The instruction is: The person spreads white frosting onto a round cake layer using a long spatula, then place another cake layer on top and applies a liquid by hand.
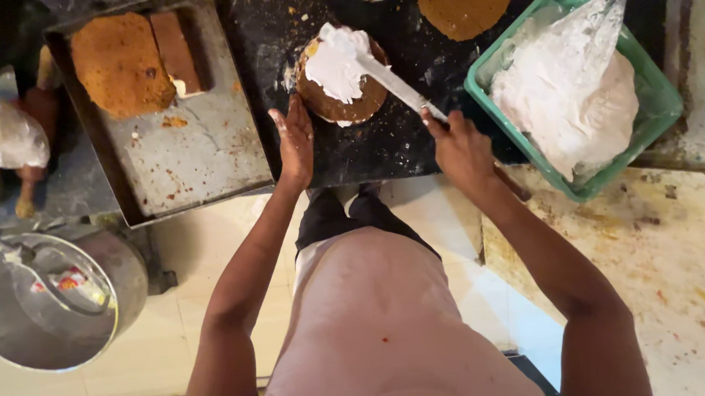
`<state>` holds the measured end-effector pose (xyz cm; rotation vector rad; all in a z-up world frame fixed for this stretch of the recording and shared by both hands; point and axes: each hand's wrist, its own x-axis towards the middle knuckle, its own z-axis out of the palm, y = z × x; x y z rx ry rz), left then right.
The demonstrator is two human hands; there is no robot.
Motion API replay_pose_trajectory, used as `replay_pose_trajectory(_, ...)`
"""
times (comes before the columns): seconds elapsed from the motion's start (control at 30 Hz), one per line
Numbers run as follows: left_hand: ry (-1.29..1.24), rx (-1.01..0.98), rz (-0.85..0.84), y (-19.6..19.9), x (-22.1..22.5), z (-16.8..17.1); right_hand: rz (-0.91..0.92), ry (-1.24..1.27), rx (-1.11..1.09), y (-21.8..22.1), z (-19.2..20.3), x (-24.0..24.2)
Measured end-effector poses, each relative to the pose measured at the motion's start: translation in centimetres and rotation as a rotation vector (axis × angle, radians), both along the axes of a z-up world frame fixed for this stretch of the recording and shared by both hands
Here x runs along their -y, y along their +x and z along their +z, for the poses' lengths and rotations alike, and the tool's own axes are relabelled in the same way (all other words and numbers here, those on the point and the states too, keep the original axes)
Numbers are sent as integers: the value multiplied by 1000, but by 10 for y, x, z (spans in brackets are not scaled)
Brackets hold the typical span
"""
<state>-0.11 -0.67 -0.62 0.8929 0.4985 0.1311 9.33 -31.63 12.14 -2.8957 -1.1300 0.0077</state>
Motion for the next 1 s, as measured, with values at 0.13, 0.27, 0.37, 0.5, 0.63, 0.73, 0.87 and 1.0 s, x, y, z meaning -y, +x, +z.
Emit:
replay_pose_trajectory(0.13, 24, 32, 35, -4, 3, -5, -119, 287, -580, -22, 14, 23)
replay_pose_trajectory(0.27, 23, 52, 84, -3, 8, -10, -233, 518, -776, -35, 21, 48)
replay_pose_trajectory(0.37, 41, 47, 90, -2, 12, -9, -291, 431, -727, -2, 10, 42)
replay_pose_trajectory(0.5, 69, 62, 85, 0, 13, -1, -335, 247, -874, 36, -7, 9)
replay_pose_trajectory(0.63, 93, 31, 51, -4, 15, 4, 20, 214, -720, 18, 1, 8)
replay_pose_trajectory(0.73, 102, 47, 80, -2, 16, 3, 134, 105, -442, 10, 9, 20)
replay_pose_trajectory(0.87, 81, 76, 96, -3, 17, -1, 225, -78, -27, 29, 5, 27)
replay_pose_trajectory(1.0, 88, 63, 86, -6, 17, 1, 27, 58, -360, 20, 9, 35)
